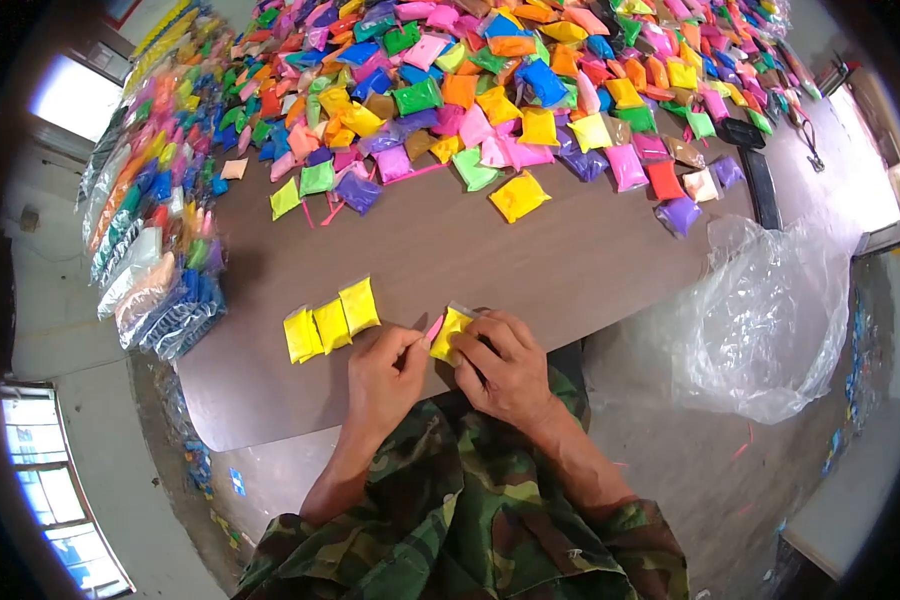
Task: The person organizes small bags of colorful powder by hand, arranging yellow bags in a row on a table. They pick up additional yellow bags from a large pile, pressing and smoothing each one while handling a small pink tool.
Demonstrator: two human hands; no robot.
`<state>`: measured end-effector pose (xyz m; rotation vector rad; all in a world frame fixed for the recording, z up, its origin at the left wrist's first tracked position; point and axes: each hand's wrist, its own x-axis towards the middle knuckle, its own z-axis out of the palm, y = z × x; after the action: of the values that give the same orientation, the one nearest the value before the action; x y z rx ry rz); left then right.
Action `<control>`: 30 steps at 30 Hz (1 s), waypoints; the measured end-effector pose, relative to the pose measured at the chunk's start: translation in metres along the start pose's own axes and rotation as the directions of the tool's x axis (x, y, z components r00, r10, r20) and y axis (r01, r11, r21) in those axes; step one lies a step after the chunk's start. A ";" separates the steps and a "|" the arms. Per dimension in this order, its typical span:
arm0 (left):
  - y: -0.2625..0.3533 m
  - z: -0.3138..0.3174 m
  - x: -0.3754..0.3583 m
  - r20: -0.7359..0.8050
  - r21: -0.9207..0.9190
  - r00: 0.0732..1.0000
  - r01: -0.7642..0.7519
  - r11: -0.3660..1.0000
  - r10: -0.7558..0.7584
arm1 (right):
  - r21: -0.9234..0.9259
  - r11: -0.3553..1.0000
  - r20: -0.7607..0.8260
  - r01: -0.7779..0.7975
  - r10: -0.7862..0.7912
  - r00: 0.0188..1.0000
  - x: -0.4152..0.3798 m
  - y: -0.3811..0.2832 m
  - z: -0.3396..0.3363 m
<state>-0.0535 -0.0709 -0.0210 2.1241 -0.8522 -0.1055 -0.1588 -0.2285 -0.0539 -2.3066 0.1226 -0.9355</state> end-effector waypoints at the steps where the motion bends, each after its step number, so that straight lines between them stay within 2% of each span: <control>1: 0.005 -0.002 -0.007 0.010 -0.032 1.000 0.029 0.999 -0.028 | 0.009 1.000 0.008 -0.003 0.003 1.000 -0.001 0.000 0.001; 2: 0.007 -0.004 -0.011 0.017 -0.063 0.998 0.058 0.996 -0.057 | 0.004 1.000 -0.001 -0.014 0.014 1.000 -0.002 -0.001 0.002; 5: -0.007 0.002 -0.014 0.008 -0.009 0.999 0.038 0.999 -0.038 | -0.001 1.000 -0.014 -0.025 0.025 1.000 -0.002 -0.002 0.008; 8: -0.014 0.004 -0.003 0.001 0.126 1.000 0.011 0.992 -0.011 | -0.019 0.999 -0.016 -0.026 0.026 1.000 -0.002 -0.003 0.007; 11: -0.014 0.001 0.003 -0.031 0.093 0.998 -0.049 0.994 0.052 | -0.027 0.999 -0.025 -0.042 0.041 0.999 -0.002 -0.004 0.010; 14: -0.004 -0.001 -0.002 -0.064 -0.036 0.998 0.025 0.999 -0.027 | -0.038 0.997 -0.015 -0.071 0.070 0.997 -0.001 -0.008 0.005; 20: -0.004 -0.001 -0.018 -0.023 -0.115 0.995 0.092 0.989 -0.095 | -0.100 0.992 0.008 -0.077 0.078 0.997 -0.002 -0.013 0.003; 25: -0.008 0.008 -0.013 -0.008 -0.054 0.998 0.061 0.997 -0.061 | -0.127 0.992 0.026 0.020 -0.017 1.000 0.007 -0.016 -0.003; 30: -0.019 0.008 0.003 0.026 0.016 0.999 0.026 1.000 -0.027 | -0.065 0.997 0.019 0.039 -0.038 0.999 0.008 -0.008 0.004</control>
<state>-0.0441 -0.0698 -0.0391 2.1529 -0.8428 -0.1416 -0.1511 -0.2227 -0.0462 -2.3850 0.1024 -0.9426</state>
